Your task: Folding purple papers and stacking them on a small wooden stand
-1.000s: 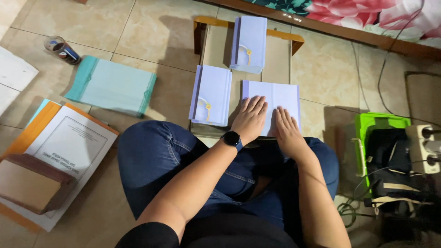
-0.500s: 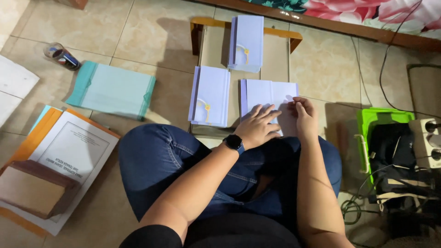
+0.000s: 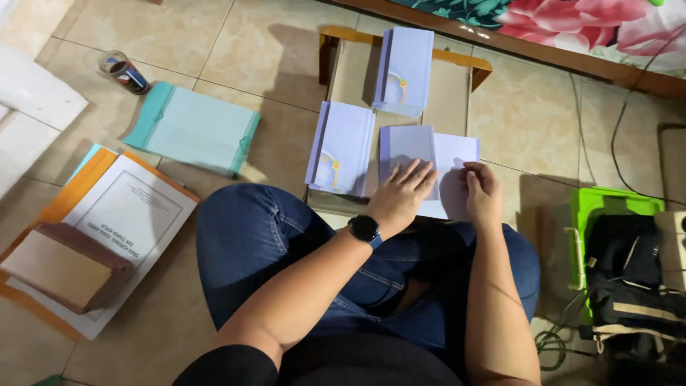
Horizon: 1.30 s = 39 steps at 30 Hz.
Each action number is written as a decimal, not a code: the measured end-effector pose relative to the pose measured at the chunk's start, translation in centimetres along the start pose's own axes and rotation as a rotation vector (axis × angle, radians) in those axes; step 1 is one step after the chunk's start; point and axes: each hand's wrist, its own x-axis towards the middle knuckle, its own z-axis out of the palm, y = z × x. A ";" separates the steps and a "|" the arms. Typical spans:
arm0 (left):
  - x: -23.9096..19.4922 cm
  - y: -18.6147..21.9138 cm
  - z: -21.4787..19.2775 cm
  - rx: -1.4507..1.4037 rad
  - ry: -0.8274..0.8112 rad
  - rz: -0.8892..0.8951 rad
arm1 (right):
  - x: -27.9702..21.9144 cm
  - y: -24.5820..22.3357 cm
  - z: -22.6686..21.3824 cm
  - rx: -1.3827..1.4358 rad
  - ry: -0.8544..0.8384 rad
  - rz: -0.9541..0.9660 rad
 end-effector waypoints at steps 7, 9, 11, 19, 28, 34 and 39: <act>0.2 -4.8 -10.4 -0.005 0.357 0.064 | -0.3 -0.5 0.2 0.009 0.001 -0.049; -0.7 -6.6 -12.2 0.038 0.361 0.073 | -0.3 -0.1 0.0 -0.011 -0.023 -0.062; -1.8 -7.9 -10.9 0.052 0.270 0.017 | 0.0 0.2 -0.1 -0.006 -0.022 -0.046; -4.5 -8.4 -7.5 0.123 -0.341 -0.312 | -0.5 -1.3 0.0 -0.008 -0.013 0.044; -0.9 -4.2 -7.0 0.058 -0.097 -0.198 | -0.1 -0.1 -0.1 -0.063 -0.003 -0.041; 2.5 0.2 -0.7 -0.127 -0.115 0.071 | -0.8 -2.7 0.3 -0.167 -0.010 -0.034; 2.5 0.7 0.5 0.023 -0.356 -0.041 | -1.6 -5.5 0.3 -0.227 -0.056 -0.050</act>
